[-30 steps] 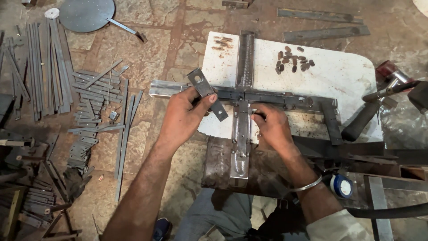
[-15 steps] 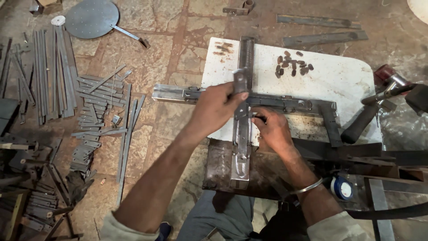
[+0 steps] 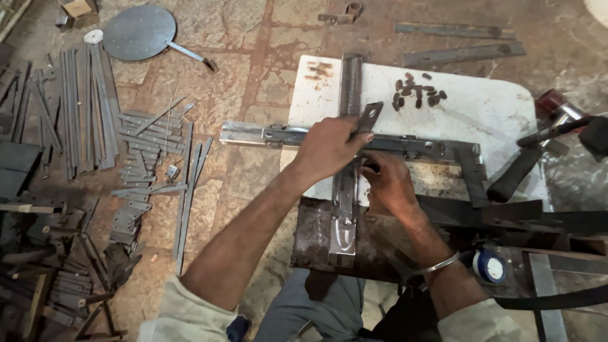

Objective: Welding and measuring metal bars to assemble a frame structure.

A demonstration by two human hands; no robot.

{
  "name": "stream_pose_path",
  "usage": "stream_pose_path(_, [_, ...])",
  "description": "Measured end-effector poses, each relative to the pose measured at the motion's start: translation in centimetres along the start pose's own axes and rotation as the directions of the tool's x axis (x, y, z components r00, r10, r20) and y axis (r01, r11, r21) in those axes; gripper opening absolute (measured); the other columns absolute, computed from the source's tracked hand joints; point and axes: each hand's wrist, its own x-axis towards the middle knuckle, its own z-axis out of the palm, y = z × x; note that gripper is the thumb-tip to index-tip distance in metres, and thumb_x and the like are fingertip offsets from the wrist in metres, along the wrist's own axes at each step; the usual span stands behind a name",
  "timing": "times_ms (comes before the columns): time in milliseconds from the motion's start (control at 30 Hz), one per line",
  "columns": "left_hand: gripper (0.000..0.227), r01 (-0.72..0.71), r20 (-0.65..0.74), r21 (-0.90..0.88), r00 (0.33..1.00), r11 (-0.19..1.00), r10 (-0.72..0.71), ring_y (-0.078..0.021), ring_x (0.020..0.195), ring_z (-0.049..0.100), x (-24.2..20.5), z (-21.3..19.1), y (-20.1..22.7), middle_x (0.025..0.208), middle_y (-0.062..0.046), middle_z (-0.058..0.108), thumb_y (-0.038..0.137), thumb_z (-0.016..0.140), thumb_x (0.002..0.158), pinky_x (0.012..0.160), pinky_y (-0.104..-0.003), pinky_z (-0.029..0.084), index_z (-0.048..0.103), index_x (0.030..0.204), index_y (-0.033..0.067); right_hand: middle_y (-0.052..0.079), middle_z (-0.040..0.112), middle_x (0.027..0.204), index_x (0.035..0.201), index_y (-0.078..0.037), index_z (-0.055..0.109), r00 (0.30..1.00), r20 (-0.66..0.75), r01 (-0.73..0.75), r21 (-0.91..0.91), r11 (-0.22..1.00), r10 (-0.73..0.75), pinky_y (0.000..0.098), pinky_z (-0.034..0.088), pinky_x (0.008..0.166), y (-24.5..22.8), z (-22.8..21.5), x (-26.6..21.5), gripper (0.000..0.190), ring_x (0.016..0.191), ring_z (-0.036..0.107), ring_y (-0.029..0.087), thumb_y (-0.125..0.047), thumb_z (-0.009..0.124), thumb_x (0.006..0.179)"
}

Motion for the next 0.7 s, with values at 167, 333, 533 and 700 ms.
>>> stream_pose_path(167, [0.037, 0.017, 0.021, 0.007, 1.0, 1.0, -0.017, -0.0384, 0.076, 0.07, 0.5, 0.2, 0.4, 0.082, -0.02, 0.071, 0.04, 0.066, 0.095, 0.069, -0.051, 0.053, 0.072, 0.097, 0.0032, 0.016, 0.075, 0.098, 0.117, -0.003, 0.071, 0.985, 0.07, -0.156, -0.043, 0.987, 0.159, 0.0438, 0.056, 0.079, 0.6, 0.0, 0.0, 0.034, 0.087, 0.073, 0.033, -0.006, 0.078, 0.084])
stream_pose_path(333, [0.036, 0.012, 0.026, 0.031, 1.0, 0.999, -0.012, -0.0379, 0.075, 0.07, 1.2, 0.7, 0.0, 0.08, -0.02, 0.071, 0.04, 0.066, 0.096, 0.07, -0.05, 0.054, 0.073, 0.097, 0.0042, 0.018, 0.073, 0.097, 0.116, -0.001, 0.071, 1.0, 0.02, -0.019, -0.063, 0.998, 0.02, 0.0481, 0.053, 0.078, 1.1, 0.0, -0.1, 0.032, 0.09, 0.069, 0.039, -0.004, 0.076, 0.084])
stream_pose_path(533, [0.037, 0.045, 0.053, 0.038, 0.998, 0.998, -0.047, -0.0346, 0.07, 0.071, 1.2, 0.8, 0.7, 0.076, -0.016, 0.071, 0.041, 0.063, 0.097, 0.066, -0.048, 0.055, 0.07, 0.103, 0.0054, 0.018, 0.071, 0.093, 0.117, -0.002, 0.07, 0.997, 0.029, -0.066, -0.034, 0.997, 0.067, 0.0476, 0.053, 0.076, 0.0, -0.5, 0.2, 0.03, 0.087, 0.068, 0.038, -0.006, 0.072, 0.087])
stream_pose_path(700, [0.037, 0.061, 0.056, 0.042, 0.996, 0.997, -0.063, -0.036, 0.074, 0.071, 1.0, 0.6, 0.5, 0.078, -0.017, 0.071, 0.041, 0.062, 0.097, 0.069, -0.05, 0.054, 0.07, 0.097, 0.0054, 0.019, 0.07, 0.092, 0.115, -0.001, 0.069, 0.999, 0.018, -0.038, -0.045, 0.998, 0.039, 0.0473, 0.053, 0.077, 0.3, 0.1, 0.1, 0.028, 0.088, 0.068, 0.039, -0.005, 0.071, 0.088])
